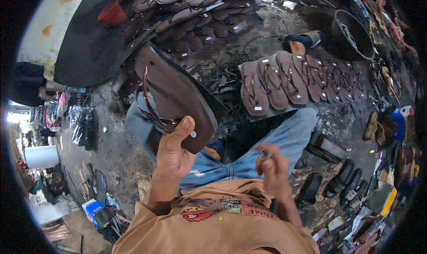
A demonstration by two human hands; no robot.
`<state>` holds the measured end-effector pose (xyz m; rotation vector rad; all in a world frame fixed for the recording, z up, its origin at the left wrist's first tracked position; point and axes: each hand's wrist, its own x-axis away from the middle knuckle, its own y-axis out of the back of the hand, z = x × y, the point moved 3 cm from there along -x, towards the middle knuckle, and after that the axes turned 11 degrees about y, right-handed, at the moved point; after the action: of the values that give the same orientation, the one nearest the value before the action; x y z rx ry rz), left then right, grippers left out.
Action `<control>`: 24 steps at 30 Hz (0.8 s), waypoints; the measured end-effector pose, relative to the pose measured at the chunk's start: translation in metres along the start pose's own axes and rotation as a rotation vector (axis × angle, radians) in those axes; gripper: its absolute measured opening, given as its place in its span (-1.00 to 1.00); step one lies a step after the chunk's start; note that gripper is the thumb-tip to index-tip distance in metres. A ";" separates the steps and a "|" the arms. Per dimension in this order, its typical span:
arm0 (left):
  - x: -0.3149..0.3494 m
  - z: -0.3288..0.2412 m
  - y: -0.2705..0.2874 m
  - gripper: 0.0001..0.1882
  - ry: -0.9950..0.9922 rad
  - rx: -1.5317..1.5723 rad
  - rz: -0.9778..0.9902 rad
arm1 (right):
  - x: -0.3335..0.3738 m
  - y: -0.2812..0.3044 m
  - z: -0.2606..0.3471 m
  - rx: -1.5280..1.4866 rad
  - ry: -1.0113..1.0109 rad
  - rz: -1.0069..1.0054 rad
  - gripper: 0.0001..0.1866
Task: The person sits on the floor and uses a knife to trim excess material from the edges of brown flip-flops. They pick up each sandal, scrape the edges with the knife, and place the trimmed sandal back in a row.
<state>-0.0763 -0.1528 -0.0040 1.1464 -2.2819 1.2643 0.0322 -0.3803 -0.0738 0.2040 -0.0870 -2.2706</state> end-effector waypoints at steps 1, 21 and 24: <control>0.000 0.007 0.000 -0.56 0.058 0.048 0.020 | 0.016 -0.009 0.002 0.028 -0.068 0.047 -0.62; 0.008 0.048 0.069 -0.48 0.097 -0.239 -0.075 | -0.069 -0.047 -0.030 0.185 -0.074 0.418 -0.74; 0.012 0.042 0.067 -0.41 0.130 -0.237 -0.019 | -0.094 -0.046 -0.028 0.119 -0.028 0.548 -0.74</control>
<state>-0.1297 -0.1733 -0.0603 0.9709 -2.2464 0.9977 0.0625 -0.2793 -0.0961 0.1839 -0.2607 -1.7236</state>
